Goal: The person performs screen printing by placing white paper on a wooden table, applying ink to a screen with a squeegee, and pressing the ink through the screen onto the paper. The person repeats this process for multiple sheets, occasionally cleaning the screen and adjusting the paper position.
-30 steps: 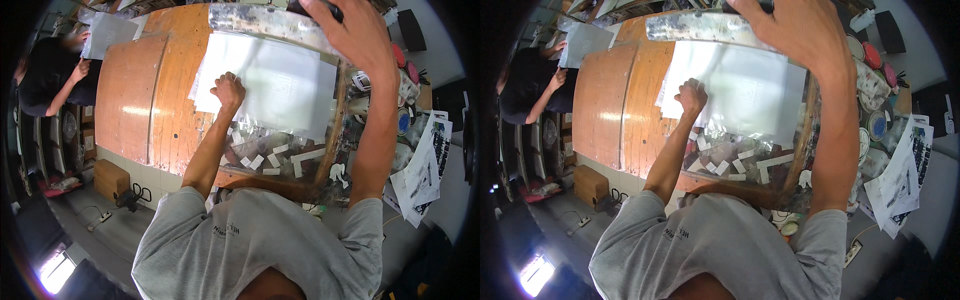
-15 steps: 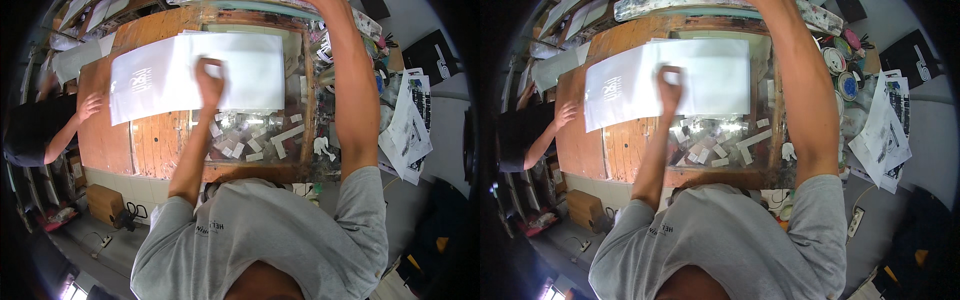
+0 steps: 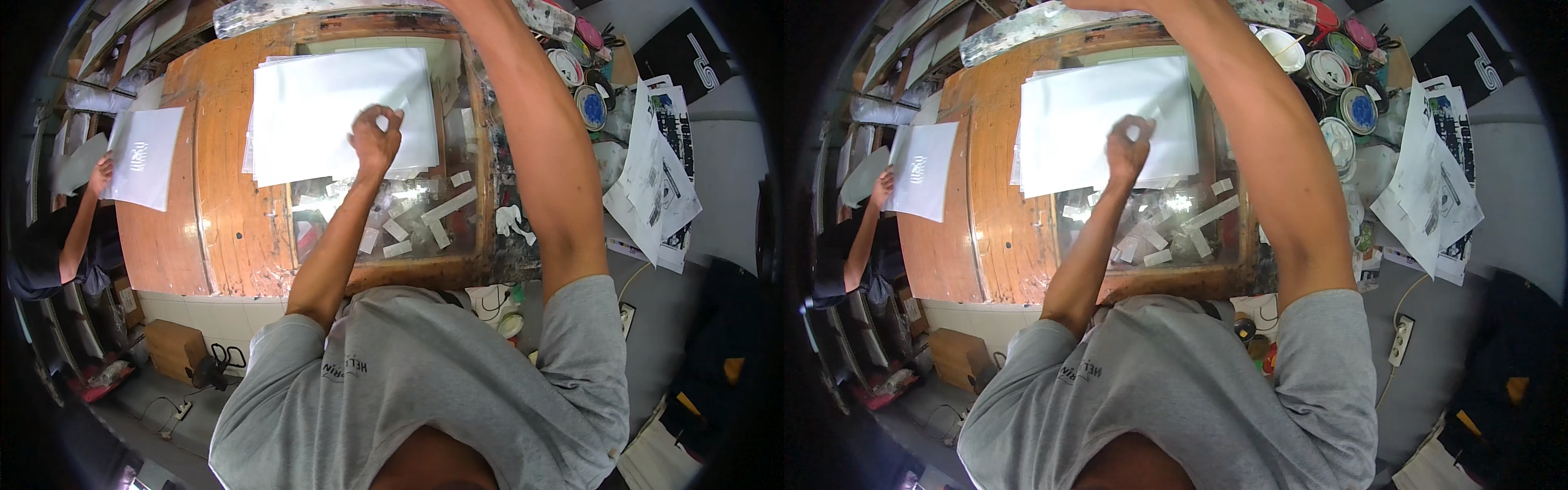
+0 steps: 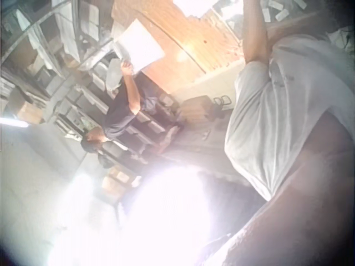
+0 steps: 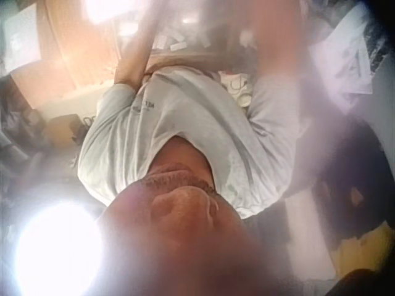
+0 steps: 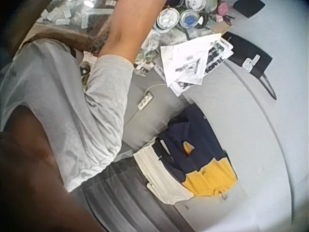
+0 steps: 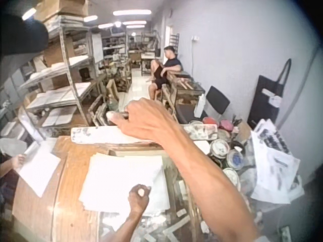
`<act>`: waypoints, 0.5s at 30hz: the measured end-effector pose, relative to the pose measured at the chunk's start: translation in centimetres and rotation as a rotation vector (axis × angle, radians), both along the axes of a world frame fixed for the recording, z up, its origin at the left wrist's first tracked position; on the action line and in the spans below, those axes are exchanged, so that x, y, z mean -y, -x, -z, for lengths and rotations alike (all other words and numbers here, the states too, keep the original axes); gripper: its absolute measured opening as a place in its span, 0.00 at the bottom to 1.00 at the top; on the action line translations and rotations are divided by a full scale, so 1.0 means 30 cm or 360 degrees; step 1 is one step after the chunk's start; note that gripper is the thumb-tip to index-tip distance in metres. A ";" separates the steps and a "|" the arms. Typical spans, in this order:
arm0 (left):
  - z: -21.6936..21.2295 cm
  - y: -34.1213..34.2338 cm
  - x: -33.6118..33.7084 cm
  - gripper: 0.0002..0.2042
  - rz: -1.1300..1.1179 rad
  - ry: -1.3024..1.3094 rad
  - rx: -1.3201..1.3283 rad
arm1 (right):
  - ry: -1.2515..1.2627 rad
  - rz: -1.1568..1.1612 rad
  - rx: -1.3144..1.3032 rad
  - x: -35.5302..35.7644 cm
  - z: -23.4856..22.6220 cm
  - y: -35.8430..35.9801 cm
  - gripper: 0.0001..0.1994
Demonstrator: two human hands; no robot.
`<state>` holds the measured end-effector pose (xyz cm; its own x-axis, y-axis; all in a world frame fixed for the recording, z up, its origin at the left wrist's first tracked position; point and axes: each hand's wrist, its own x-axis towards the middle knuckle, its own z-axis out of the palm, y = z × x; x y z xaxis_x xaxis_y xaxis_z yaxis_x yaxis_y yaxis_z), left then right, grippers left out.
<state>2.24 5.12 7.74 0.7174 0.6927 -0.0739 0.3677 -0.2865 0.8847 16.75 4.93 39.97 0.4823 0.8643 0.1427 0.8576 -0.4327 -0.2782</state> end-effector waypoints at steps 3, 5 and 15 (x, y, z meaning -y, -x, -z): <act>-0.031 -0.012 0.111 0.08 0.0190 -0.0303 -0.0175 | -0.0189 -0.0040 0.0002 -0.016 0.013 -0.035 0.39; 0.103 -0.006 0.201 0.07 0.0448 -0.0383 -0.0354 | -0.0398 -0.0068 0.0259 -0.078 0.064 -0.106 0.38; 0.191 0.058 0.250 0.23 0.0643 -0.0548 0.0080 | -0.0221 -0.0068 -0.0072 -0.127 0.002 -0.175 0.32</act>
<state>0.51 -2.39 2.01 0.9288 0.3385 0.1505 0.1275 -0.6735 0.7281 22.00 8.75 39.91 0.4540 0.8576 0.2415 0.8597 -0.3505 -0.3715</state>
